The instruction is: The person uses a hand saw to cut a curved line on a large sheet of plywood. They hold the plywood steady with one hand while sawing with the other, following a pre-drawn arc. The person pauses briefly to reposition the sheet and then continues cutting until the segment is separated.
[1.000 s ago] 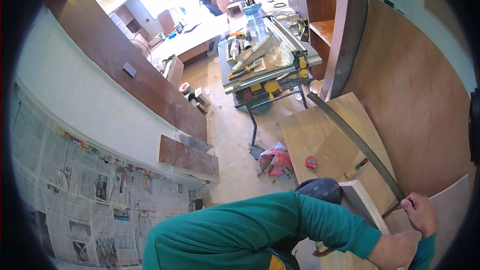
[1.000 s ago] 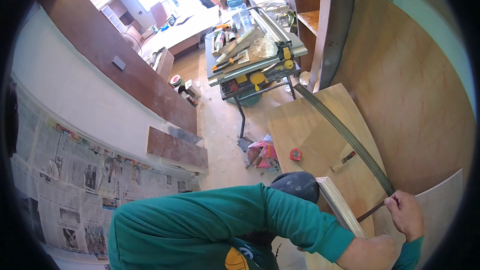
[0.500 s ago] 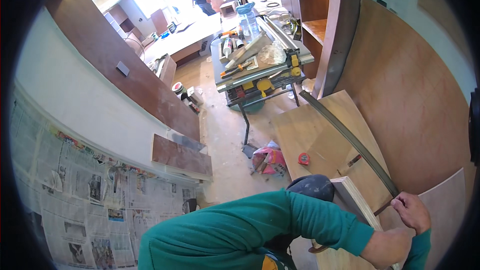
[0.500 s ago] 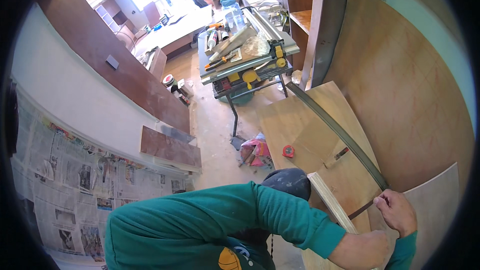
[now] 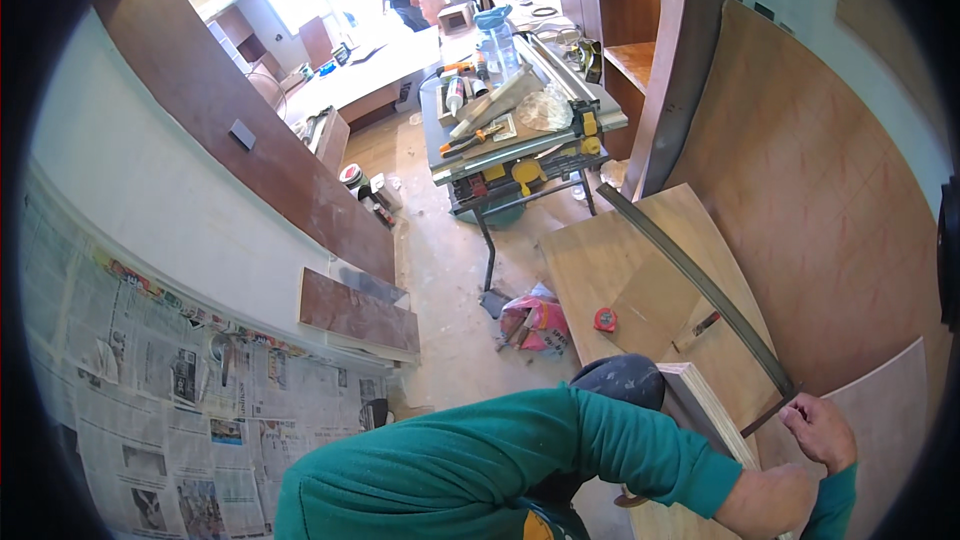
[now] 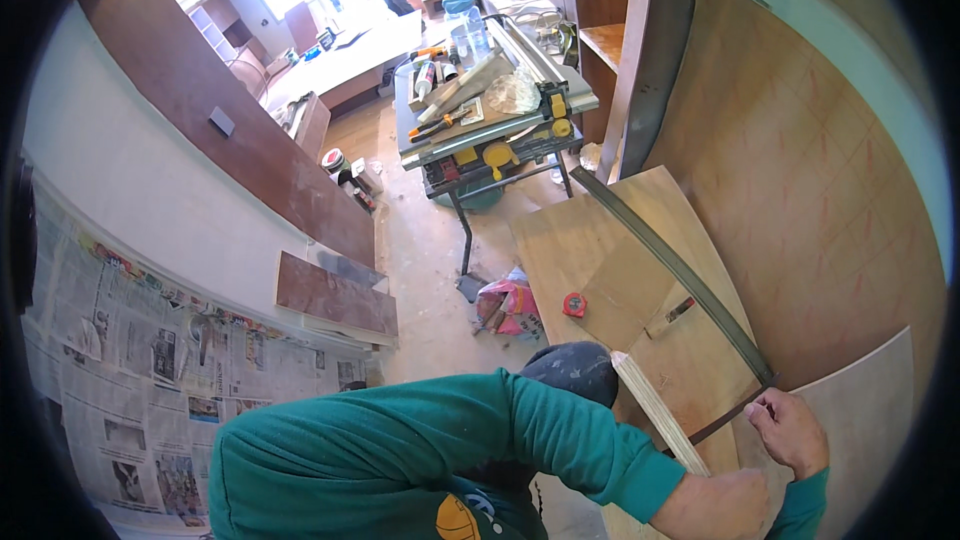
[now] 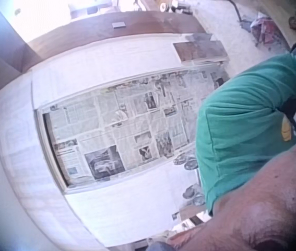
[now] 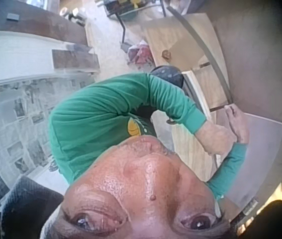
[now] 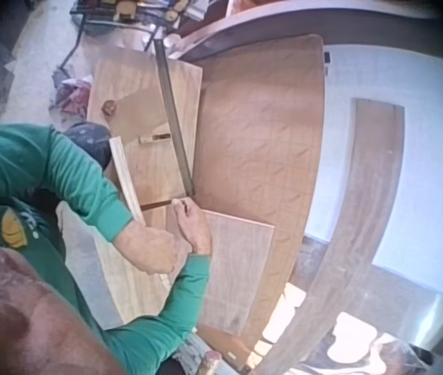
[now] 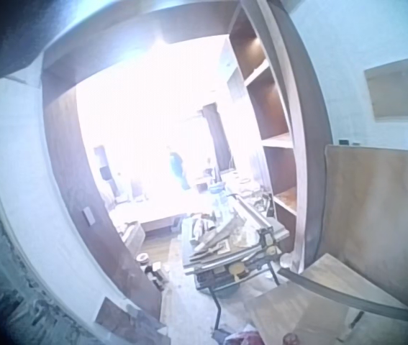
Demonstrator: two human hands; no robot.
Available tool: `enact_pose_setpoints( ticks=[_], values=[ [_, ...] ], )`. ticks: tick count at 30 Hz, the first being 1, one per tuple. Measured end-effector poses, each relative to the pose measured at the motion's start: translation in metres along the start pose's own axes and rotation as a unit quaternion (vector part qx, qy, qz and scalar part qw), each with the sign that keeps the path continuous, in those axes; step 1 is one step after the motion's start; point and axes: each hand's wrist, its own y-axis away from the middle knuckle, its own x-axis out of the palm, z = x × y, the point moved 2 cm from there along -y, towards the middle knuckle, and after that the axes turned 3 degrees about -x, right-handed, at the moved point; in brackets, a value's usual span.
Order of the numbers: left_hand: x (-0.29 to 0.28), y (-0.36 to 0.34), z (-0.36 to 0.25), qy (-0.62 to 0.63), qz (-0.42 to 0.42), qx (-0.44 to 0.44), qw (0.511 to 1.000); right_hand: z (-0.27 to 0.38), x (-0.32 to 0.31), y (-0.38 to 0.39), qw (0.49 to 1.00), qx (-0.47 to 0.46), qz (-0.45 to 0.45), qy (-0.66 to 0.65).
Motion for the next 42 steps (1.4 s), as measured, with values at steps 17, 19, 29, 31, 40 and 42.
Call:
enact_pose_setpoints(
  ticks=[17,19,29,31,40,42],
  values=[
    [-0.003,0.001,0.0,-0.012,0.003,0.015,1.0,-0.002,0.001,-0.001,1.0,0.011,0.015,-0.016],
    [0.0,0.001,0.002,-0.013,0.001,0.024,1.0,-0.005,0.002,-0.002,1.0,0.006,0.013,-0.011],
    [0.009,0.004,0.004,-0.002,-0.047,0.025,0.999,-0.008,0.003,-0.001,0.999,0.017,0.02,-0.026],
    [0.009,0.002,0.002,-0.013,-0.013,0.015,1.0,-0.008,0.003,-0.001,0.999,0.019,0.022,-0.025],
    [0.022,0.007,0.005,0.011,-0.07,0.002,0.997,-0.007,0.003,0.0,0.999,0.02,0.018,-0.024],
    [0.025,0.008,0.007,0.001,-0.059,0.01,0.998,-0.008,0.004,0.0,0.999,0.019,0.015,-0.025]
  ],
)
